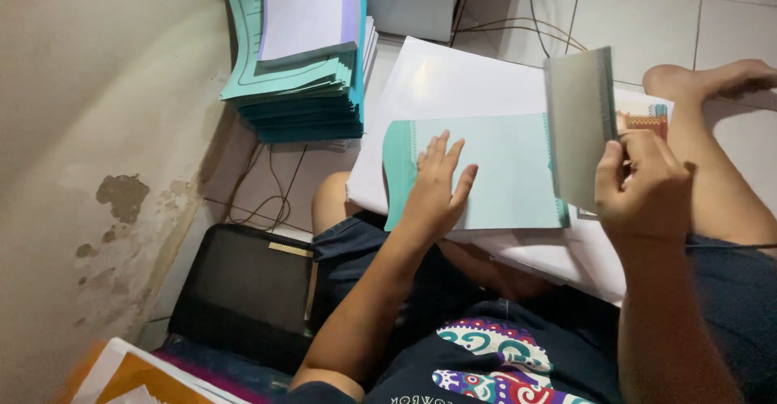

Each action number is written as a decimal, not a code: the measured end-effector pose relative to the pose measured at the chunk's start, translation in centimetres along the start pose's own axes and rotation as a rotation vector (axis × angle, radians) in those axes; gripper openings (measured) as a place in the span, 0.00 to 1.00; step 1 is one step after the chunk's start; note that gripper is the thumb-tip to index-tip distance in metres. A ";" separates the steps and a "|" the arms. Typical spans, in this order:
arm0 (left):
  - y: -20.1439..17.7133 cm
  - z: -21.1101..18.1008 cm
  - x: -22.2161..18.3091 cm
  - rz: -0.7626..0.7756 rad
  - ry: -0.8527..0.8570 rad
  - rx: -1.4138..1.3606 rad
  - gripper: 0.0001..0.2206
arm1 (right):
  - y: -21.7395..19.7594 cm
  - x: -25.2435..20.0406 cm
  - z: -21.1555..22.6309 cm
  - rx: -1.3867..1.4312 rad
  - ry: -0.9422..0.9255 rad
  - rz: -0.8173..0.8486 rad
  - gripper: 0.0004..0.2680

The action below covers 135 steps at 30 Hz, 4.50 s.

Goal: Manually folding printed paper sheets into booklets on a flat surface.

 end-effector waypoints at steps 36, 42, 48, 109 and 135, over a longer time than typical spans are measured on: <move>-5.0 3.9 -0.1 -0.036 -0.587 -0.502 0.36 | 8.0 -4.1 -1.8 0.791 0.844 0.315 0.05; -7.4 3.7 0.6 -0.144 -0.402 -0.142 0.18 | 7.1 -3.8 -4.7 0.619 0.735 0.329 0.07; -5.6 7.6 0.3 -0.081 -0.494 0.213 0.16 | 10.3 -7.5 -8.6 0.298 0.649 0.409 0.07; 5.9 10.7 3.6 0.085 -0.278 0.654 0.40 | 18.4 -8.4 2.5 -0.066 -0.189 0.622 0.25; 5.0 4.9 0.5 0.122 -0.122 0.654 0.39 | 19.9 -5.9 -0.3 -0.034 -0.105 0.505 0.24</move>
Point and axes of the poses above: each hand's wrist, its own x-axis towards the middle knuckle, its own y-axis out of the palm, z = x × y, the point moved 8 cm from there along x, towards the middle knuckle, and after that the axes turned 11 degrees about -z, right-handed, at the moved point
